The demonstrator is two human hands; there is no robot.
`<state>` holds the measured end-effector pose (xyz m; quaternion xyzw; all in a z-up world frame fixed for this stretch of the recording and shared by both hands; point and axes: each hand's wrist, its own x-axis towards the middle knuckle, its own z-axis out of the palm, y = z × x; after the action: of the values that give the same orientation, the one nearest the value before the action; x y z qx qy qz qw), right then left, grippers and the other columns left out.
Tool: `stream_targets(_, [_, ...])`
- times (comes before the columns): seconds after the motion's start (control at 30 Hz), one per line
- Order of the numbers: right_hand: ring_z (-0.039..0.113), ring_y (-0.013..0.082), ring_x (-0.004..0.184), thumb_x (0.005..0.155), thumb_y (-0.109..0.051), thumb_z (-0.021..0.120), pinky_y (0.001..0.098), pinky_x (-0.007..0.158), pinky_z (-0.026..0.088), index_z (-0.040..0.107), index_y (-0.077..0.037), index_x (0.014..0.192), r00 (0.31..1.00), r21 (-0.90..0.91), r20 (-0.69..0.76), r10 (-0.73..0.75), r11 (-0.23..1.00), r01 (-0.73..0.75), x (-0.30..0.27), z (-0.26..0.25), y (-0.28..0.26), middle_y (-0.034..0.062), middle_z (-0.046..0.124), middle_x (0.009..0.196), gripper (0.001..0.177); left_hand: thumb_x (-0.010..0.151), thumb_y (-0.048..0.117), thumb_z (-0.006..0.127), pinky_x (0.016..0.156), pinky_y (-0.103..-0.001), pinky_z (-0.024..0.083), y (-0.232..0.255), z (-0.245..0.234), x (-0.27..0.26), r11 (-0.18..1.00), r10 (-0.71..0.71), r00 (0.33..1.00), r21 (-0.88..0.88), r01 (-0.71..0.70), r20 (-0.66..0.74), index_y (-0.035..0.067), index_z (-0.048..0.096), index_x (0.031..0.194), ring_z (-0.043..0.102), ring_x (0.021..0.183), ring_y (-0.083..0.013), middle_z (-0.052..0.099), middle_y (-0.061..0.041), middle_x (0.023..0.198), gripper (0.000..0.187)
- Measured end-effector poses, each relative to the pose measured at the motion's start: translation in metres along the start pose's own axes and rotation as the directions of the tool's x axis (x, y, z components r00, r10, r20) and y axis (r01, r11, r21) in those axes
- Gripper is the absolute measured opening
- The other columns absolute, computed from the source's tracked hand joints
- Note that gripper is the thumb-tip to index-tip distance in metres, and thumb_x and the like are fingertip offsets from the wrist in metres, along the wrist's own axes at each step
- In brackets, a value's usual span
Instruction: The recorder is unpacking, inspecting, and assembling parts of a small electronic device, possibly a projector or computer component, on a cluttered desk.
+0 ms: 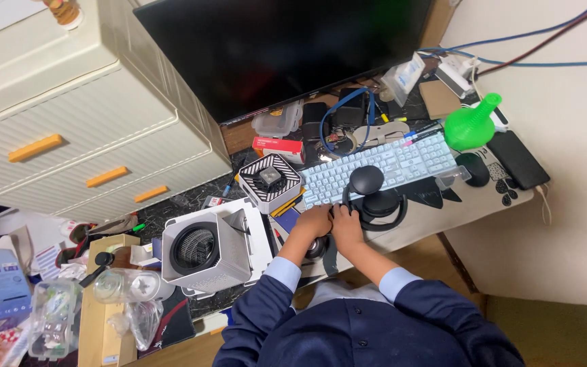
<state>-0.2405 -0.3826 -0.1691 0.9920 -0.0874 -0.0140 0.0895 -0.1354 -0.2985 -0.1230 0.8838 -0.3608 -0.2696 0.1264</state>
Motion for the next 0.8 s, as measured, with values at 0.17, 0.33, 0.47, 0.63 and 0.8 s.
stream_targets(0.17, [0.052, 0.0277, 0.114, 0.067, -0.018, 0.086, 0.0447, 0.084, 0.043, 0.051, -0.015, 0.142, 1.0, 0.145, 0.012, -0.013, 0.989, 0.011, -0.005, -0.049, 0.019, 0.0072, 0.058, 0.127, 0.083, 0.092, 0.021, 0.054, 0.099, -0.047, 0.05, -0.005, -0.023, -0.015, 0.993, -0.003, 0.994, -0.118, -0.01, -0.107, 0.012, 0.063, 0.133, 0.061, 0.12, -0.0389, 0.065, -0.018, 0.131, 0.043])
stream_targets(0.33, [0.056, 0.0307, 0.112, 0.056, -0.016, 0.093, 0.0479, 0.085, 0.046, 0.052, -0.015, 0.138, 0.997, 0.491, -0.059, 0.059, 0.871, -0.022, -0.013, -0.098, 0.043, 0.0059, 0.063, 0.125, 0.092, 0.087, 0.014, 0.06, 0.101, -0.043, 0.05, -0.013, -0.051, -0.035, 0.917, 0.058, 0.945, -0.358, -0.178, -0.322, 0.01, 0.066, 0.132, 0.064, 0.118, -0.0367, 0.067, -0.018, 0.129, 0.045])
stream_targets(0.47, [0.057, 0.0355, 0.112, 0.056, -0.018, 0.094, 0.0478, 0.092, 0.048, 0.052, -0.013, 0.135, 0.976, 0.738, -0.081, 0.203, 0.67, -0.078, -0.012, -0.11, 0.05, 0.0105, 0.067, 0.119, 0.089, 0.091, 0.02, 0.067, 0.106, -0.039, 0.048, -0.007, -0.055, -0.043, 0.805, 0.088, 0.919, -0.515, -0.293, -0.384, 0.007, 0.063, 0.135, 0.063, 0.124, -0.0339, 0.065, -0.019, 0.133, 0.046])
stream_targets(0.63, [0.056, 0.0361, 0.115, 0.06, -0.018, 0.091, 0.0477, 0.097, 0.046, 0.054, -0.011, 0.136, 0.926, 0.788, -0.236, 0.296, 0.615, 0.004, -0.008, -0.125, 0.046, 0.0116, 0.067, 0.121, 0.085, 0.078, 0.022, 0.085, 0.107, -0.042, 0.041, 0.023, -0.067, -0.061, 0.757, 0.21, 0.849, -0.469, -0.455, -0.485, 0.003, 0.051, 0.144, 0.052, 0.131, -0.0386, 0.053, -0.026, 0.141, 0.077])
stream_targets(0.8, [0.053, 0.0335, 0.126, 0.062, -0.016, 0.087, 0.0491, 0.106, 0.04, 0.057, -0.01, 0.138, 0.813, 0.698, -0.498, 0.3, 0.696, 0.171, -0.008, -0.158, 0.04, 0.0099, 0.063, 0.128, 0.082, 0.075, 0.028, 0.083, 0.095, -0.032, 0.054, 0.064, -0.094, -0.092, 0.612, -0.079, 0.859, -0.705, -0.358, -0.505, 0.011, 0.048, 0.149, 0.068, 0.109, -0.0208, 0.068, -0.014, 0.12, 0.083])
